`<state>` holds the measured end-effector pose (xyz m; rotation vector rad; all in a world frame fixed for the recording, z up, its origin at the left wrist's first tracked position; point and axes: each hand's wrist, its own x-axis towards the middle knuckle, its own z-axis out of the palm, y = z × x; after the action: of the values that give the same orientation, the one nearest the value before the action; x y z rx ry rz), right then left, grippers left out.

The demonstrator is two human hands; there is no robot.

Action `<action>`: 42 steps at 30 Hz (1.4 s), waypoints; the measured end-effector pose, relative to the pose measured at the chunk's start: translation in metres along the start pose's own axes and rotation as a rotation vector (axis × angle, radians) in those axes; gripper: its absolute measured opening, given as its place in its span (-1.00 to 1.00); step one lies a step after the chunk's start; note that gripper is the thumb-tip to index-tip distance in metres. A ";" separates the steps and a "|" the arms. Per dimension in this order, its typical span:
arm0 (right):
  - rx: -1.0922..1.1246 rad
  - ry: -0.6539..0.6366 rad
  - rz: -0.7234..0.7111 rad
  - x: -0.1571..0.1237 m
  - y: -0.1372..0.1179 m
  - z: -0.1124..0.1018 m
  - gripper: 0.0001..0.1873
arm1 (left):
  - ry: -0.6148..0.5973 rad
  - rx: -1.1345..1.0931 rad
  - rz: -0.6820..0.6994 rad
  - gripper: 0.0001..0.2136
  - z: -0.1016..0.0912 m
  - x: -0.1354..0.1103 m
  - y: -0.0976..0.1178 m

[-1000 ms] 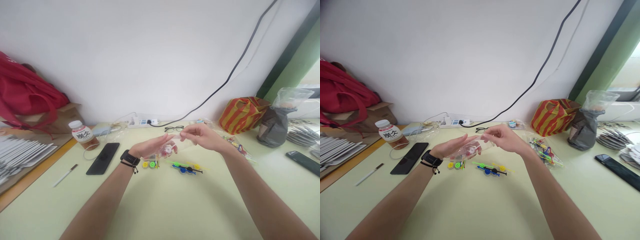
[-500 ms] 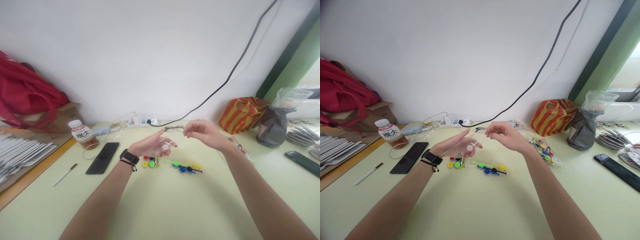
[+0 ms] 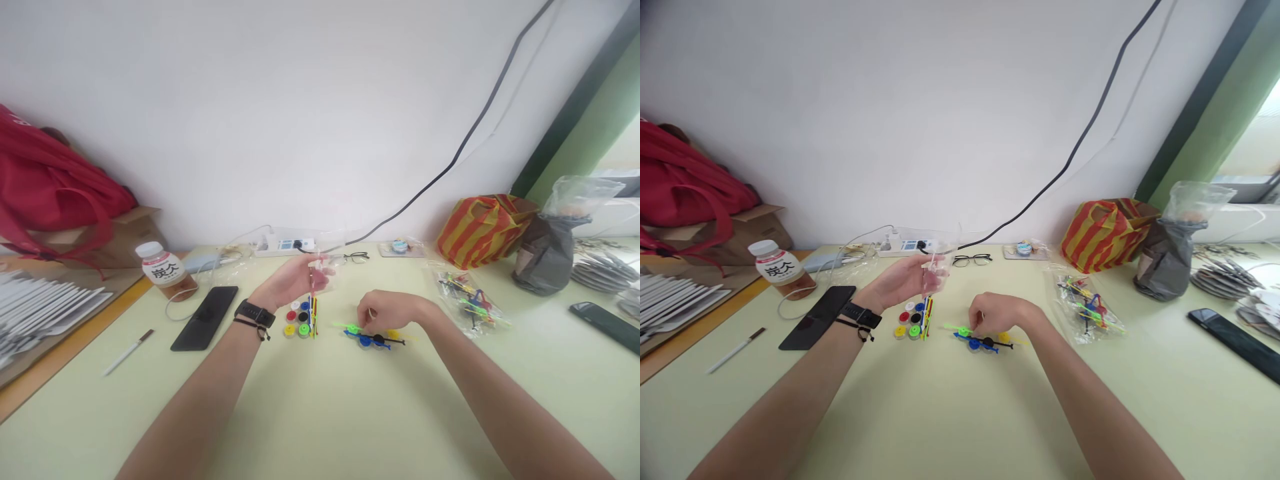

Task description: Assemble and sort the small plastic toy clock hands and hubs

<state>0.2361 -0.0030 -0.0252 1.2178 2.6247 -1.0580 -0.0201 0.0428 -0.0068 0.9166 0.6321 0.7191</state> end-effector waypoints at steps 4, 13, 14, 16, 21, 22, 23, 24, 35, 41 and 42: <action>-0.005 0.004 -0.011 -0.002 0.002 -0.003 -0.90 | 0.091 0.154 0.078 -0.70 -0.003 -0.002 0.000; 0.174 0.487 0.020 -0.038 0.007 -0.040 -0.80 | 0.144 0.615 0.199 -0.52 -0.010 0.001 -0.007; 0.205 0.567 0.036 -0.043 0.007 -0.043 -0.77 | 0.141 0.658 0.206 -0.50 -0.009 0.000 -0.007; 0.247 0.739 0.061 -0.053 0.008 -0.048 -0.74 | 0.122 0.757 0.216 -0.50 -0.005 -0.003 -0.005; 0.336 1.098 0.002 -0.071 0.005 -0.058 -0.73 | 0.060 0.900 0.232 -0.51 0.004 -0.007 -0.003; 0.365 1.133 -0.024 -0.074 0.004 -0.060 -0.72 | 0.043 0.900 0.232 -0.51 0.004 -0.007 -0.004; 0.393 1.156 -0.051 -0.075 0.003 -0.060 -0.69 | 0.025 0.896 0.229 -0.50 0.005 -0.006 -0.004; 0.413 1.170 -0.077 -0.076 0.002 -0.061 -0.67 | 0.009 0.890 0.225 -0.50 0.005 -0.006 -0.005; 0.373 1.276 -0.131 -0.067 -0.014 -0.056 -0.69 | -0.109 0.913 0.278 -0.51 0.013 -0.007 -0.006; 0.406 1.264 -0.127 -0.061 -0.021 -0.052 -0.78 | -0.163 0.911 0.281 -0.52 0.022 -0.008 -0.006; 0.400 1.251 -0.115 -0.060 -0.021 -0.052 -0.80 | -0.169 0.906 0.282 -0.52 0.023 -0.008 -0.006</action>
<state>0.2735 -0.0201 0.0455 2.4764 3.3994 -1.0568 -0.0058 0.0229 0.0004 1.9110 0.6891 0.5829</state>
